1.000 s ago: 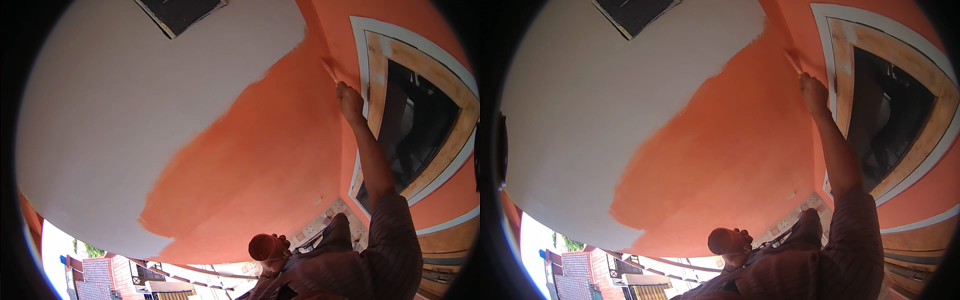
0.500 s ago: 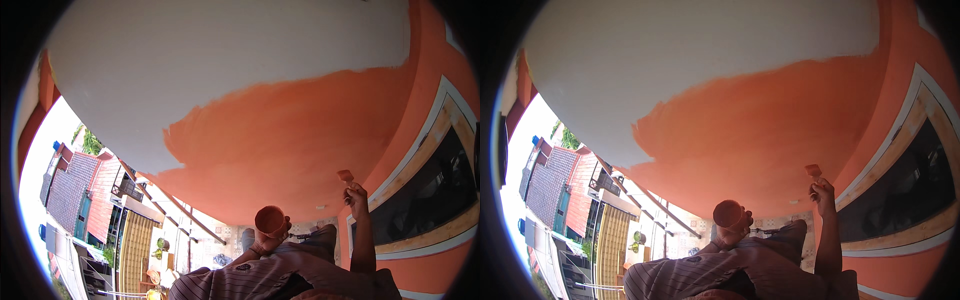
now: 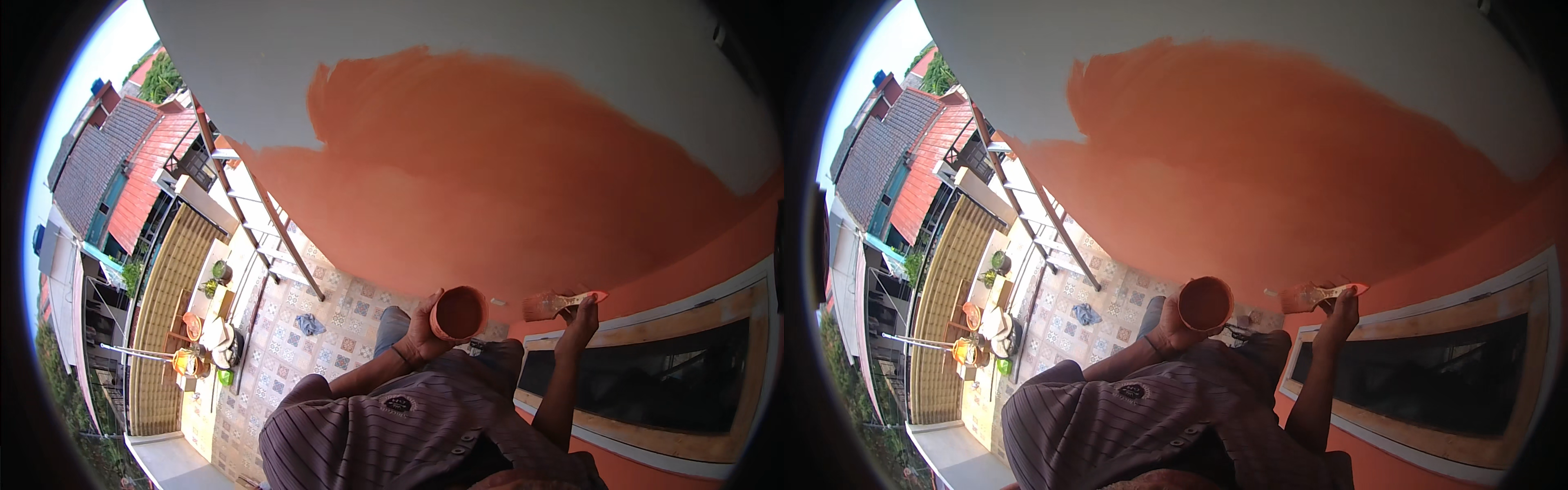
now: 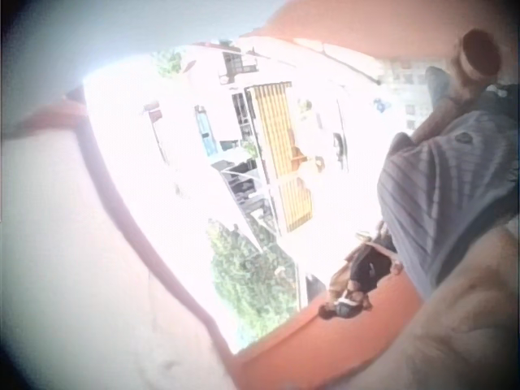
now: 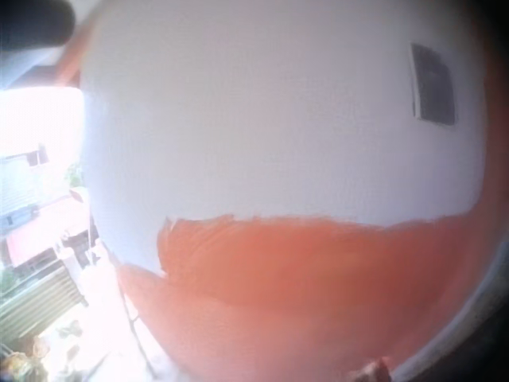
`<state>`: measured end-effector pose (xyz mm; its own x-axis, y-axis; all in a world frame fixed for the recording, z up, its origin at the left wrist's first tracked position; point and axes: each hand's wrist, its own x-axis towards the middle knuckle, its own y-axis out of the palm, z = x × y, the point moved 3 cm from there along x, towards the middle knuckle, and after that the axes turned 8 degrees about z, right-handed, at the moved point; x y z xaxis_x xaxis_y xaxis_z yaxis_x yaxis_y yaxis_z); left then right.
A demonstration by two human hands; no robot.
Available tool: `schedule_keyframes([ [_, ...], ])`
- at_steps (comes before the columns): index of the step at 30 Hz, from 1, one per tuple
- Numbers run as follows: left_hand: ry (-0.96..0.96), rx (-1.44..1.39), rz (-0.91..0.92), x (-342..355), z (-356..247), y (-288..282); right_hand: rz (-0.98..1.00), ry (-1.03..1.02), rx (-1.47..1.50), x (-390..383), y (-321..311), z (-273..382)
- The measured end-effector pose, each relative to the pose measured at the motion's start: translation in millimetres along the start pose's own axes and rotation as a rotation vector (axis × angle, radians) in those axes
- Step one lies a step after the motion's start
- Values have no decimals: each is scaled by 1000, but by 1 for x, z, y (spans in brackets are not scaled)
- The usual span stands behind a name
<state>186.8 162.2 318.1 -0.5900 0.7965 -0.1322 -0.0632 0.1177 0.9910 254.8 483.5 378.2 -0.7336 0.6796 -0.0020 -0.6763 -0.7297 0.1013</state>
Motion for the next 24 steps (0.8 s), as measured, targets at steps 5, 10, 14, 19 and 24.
schedule_keyframes([
  [5, 53, -11, -57, -9, -4, 14, -52, 248, 584, -7, -10, -16],
  [10, 91, 8, -56, -13, -9, 20, 144, 270, 850, 3, -6, 2],
  [14, 88, -25, -27, -12, -11, 25, 378, 133, 903, -1, 26, 55],
  [19, 125, -40, -31, -8, -7, 31, 404, -184, 437, -34, 71, 113],
  [24, 137, -61, -47, -8, -4, 37, 418, -511, 106, -62, 105, 135],
])
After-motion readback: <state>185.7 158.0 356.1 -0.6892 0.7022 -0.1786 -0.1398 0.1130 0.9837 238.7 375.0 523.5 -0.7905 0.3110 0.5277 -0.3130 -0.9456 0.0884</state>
